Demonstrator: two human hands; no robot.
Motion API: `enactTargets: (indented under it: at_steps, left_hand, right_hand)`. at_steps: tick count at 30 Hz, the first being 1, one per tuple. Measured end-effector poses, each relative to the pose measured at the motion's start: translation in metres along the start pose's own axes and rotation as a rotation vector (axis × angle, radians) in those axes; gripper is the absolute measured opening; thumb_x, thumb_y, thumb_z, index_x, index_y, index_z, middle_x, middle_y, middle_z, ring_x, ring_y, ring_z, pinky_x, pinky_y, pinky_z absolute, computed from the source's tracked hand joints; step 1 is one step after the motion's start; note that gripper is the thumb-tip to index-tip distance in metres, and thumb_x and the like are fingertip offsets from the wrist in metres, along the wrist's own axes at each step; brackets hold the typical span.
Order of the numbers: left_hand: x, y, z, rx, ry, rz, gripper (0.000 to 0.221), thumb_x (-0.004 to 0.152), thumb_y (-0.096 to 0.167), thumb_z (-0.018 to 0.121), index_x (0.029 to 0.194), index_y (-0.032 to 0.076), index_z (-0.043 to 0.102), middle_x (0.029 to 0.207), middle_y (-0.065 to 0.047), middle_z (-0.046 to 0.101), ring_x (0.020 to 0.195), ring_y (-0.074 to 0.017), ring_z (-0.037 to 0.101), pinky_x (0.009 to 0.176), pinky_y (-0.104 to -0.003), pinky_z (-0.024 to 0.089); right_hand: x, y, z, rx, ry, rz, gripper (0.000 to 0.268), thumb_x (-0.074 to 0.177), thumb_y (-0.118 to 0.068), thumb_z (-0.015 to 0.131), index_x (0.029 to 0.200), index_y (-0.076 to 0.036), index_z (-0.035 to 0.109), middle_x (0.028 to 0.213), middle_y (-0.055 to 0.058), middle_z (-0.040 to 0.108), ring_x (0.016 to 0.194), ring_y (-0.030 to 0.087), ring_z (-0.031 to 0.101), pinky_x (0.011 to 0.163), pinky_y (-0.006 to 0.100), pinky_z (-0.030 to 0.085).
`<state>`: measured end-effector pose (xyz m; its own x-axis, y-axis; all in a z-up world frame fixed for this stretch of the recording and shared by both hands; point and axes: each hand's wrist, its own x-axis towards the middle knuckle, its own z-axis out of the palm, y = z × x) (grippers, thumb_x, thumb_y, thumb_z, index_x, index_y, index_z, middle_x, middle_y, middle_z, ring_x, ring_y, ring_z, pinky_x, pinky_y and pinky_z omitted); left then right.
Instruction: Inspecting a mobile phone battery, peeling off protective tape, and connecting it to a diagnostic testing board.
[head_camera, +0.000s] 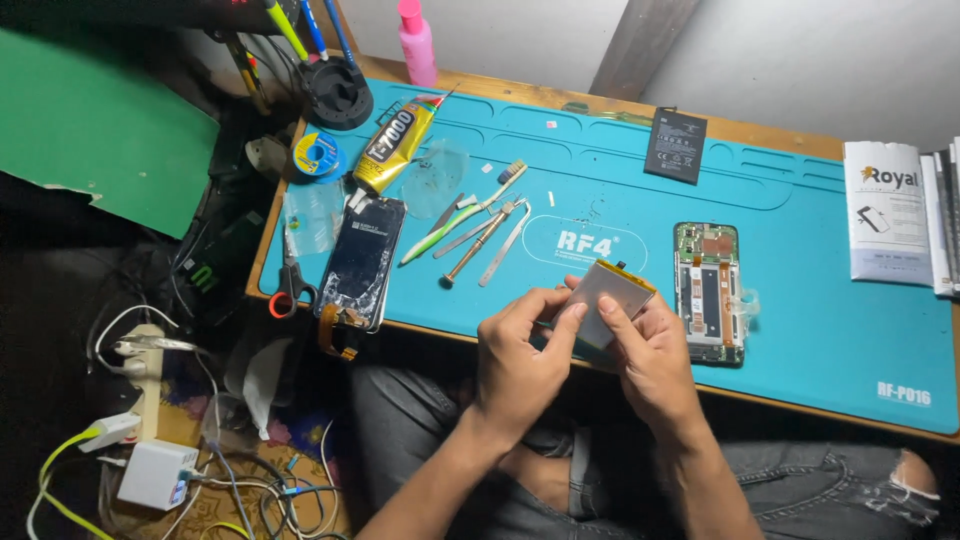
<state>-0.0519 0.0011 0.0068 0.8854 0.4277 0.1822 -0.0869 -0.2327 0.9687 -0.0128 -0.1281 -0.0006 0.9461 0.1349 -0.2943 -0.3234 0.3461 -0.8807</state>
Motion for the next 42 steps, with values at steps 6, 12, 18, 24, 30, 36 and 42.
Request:
enactTargets:
  at_steps: [6, 12, 18, 24, 30, 36, 42]
  left_hand:
    - [0.021, 0.006, -0.028, 0.363, 0.078, 0.282, 0.018, 0.092, 0.010, 0.082, 0.109, 0.005, 0.083, 0.097, -0.015, 0.084, 0.079, -0.0286, 0.083, 0.054, -0.033, 0.065]
    - [0.114, -0.043, -0.090, 0.740, 0.021, 0.146, 0.002, 0.095, 0.004, 0.077, 0.095, 0.006, 0.078, 0.084, -0.010, 0.074, 0.081, -0.0333, 0.076, 0.071, -0.043, 0.060]
    - [0.158, -0.063, -0.091, 0.992, -0.244, -0.133, 0.015, 0.081, 0.025, 0.086, 0.071, 0.016, 0.078, 0.064, -0.008, 0.072, 0.078, -0.0373, 0.077, 0.068, -0.048, 0.060]
    - [0.157, -0.040, -0.080, 1.023, -0.328, -0.319, 0.017, 0.086, 0.014, 0.069, 0.075, 0.012, 0.083, 0.076, -0.020, 0.076, 0.089, -0.0488, 0.077, 0.078, -0.057, 0.061]
    - [0.156, -0.049, -0.082, 0.998, -0.373, -0.290, 0.020, 0.084, 0.010, 0.066, 0.071, 0.010, 0.081, 0.072, -0.022, 0.073, 0.081, -0.0507, 0.075, 0.075, -0.058, 0.061]
    - [0.116, 0.038, -0.078, 0.564, -0.180, 0.057, 0.018, 0.100, -0.001, 0.069, 0.115, -0.007, 0.077, 0.090, -0.027, 0.077, 0.084, -0.0419, 0.076, 0.077, -0.047, 0.061]
    - [0.063, 0.028, -0.041, 0.200, -0.346, 0.140, 0.015, 0.094, 0.002, 0.076, 0.102, 0.012, 0.085, 0.082, -0.011, 0.079, 0.072, -0.0224, 0.077, 0.064, -0.030, 0.061]
  right_hand:
    - [0.023, -0.002, 0.005, 0.052, -0.054, -0.098, 0.031, 0.107, -0.004, 0.057, 0.137, 0.005, 0.057, 0.136, 0.035, 0.070, 0.120, 0.049, 0.072, 0.098, 0.063, 0.061]
    - [0.034, 0.001, -0.011, 0.116, -0.083, -0.043, 0.037, 0.105, -0.005, 0.055, 0.140, 0.007, 0.051, 0.139, 0.038, 0.067, 0.118, 0.053, 0.072, 0.099, 0.064, 0.060]
    - [0.031, 0.000, -0.014, 0.151, -0.136, -0.075, 0.045, 0.100, -0.002, 0.058, 0.144, 0.004, 0.051, 0.141, 0.037, 0.067, 0.123, 0.051, 0.071, 0.103, 0.063, 0.059]
    - [0.032, 0.004, -0.021, 0.180, -0.174, -0.091, 0.049, 0.102, 0.001, 0.056, 0.149, 0.000, 0.046, 0.143, 0.037, 0.066, 0.129, 0.052, 0.068, 0.106, 0.062, 0.057]
    - [0.032, 0.004, -0.026, 0.195, -0.189, -0.069, 0.049, 0.102, 0.001, 0.055, 0.150, -0.001, 0.045, 0.135, 0.037, 0.070, 0.125, 0.049, 0.070, 0.105, 0.059, 0.059]
    - [0.022, -0.002, -0.016, 0.072, -0.177, -0.078, 0.043, 0.104, -0.008, 0.060, 0.146, 0.000, 0.055, 0.115, 0.028, 0.079, 0.100, 0.034, 0.080, 0.088, 0.050, 0.068]
    - [0.030, 0.004, -0.022, -0.118, -0.207, -0.143, 0.051, 0.106, -0.013, 0.058, 0.155, 0.002, 0.054, 0.102, 0.026, 0.080, 0.082, 0.030, 0.083, 0.077, 0.044, 0.071]
